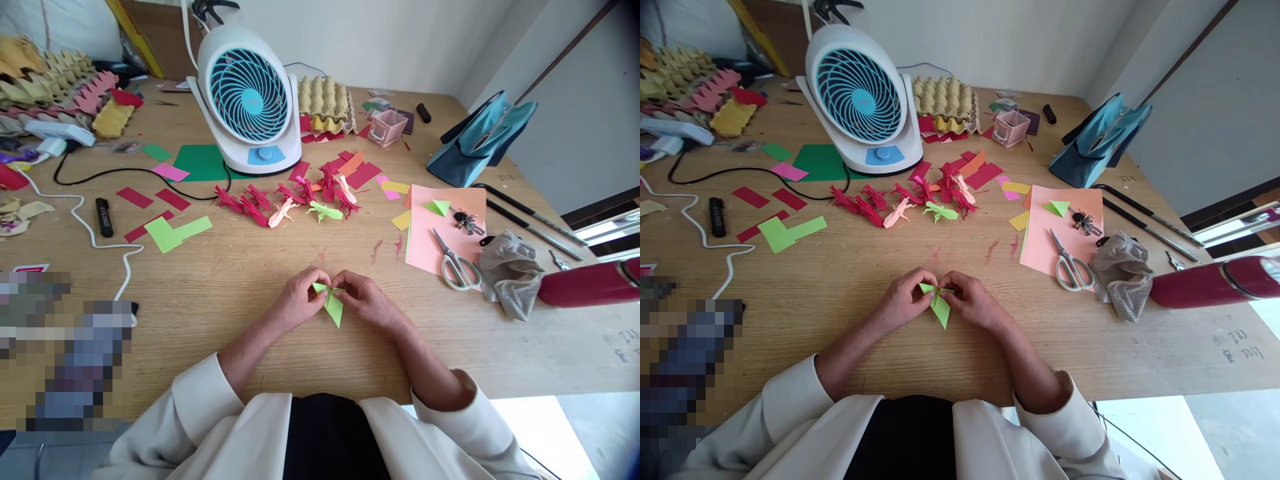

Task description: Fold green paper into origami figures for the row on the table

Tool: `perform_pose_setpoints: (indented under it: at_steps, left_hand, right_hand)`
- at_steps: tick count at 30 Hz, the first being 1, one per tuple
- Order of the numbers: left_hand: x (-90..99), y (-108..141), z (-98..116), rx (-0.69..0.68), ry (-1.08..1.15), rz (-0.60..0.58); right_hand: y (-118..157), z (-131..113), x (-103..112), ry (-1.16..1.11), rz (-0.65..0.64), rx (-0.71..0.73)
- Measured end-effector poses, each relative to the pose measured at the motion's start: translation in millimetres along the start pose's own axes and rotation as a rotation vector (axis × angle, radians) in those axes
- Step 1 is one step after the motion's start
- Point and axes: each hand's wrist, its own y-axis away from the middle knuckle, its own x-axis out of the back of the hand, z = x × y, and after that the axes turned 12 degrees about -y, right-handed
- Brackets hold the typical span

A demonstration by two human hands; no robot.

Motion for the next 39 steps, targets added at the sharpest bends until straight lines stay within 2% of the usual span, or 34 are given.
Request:
perform_pose_setpoints:
  at_steps: [4, 12, 20, 25, 32, 39]
  left_hand:
    - [0.2, -0.9, -1.4, -0.023, -0.019, -0.014]
    - [0.4, 0.3, -5.6, -0.007, -0.030, -0.049]
    - [-2.1, 1.6, -8.3, -0.088, -0.095, -0.095]
    - [-1.5, 1.5, -8.1, -0.119, -0.179, -0.099]
    - [-0.5, 0.9, -7.3, -0.092, -0.217, -0.105]
    - [1.7, 4.4, -6.9, -0.137, -0.319, -0.143]
  right_hand:
    - [0.9, 0.7, 2.6, 0.082, 0.007, 0.028]
    - [3.4, -6.9, 6.7, 0.125, 0.002, 0.193]
    - [6.4, -2.0, 4.0, 0.125, -0.143, 0.090]
    - [5.5, -2.9, 1.8, 0.179, -0.197, 0.098]
    - [4.7, -6.2, -0.2, 0.365, -0.190, 0.215]
    - [7.6, -5.1, 0.2, 0.392, -0.169, 0.215]
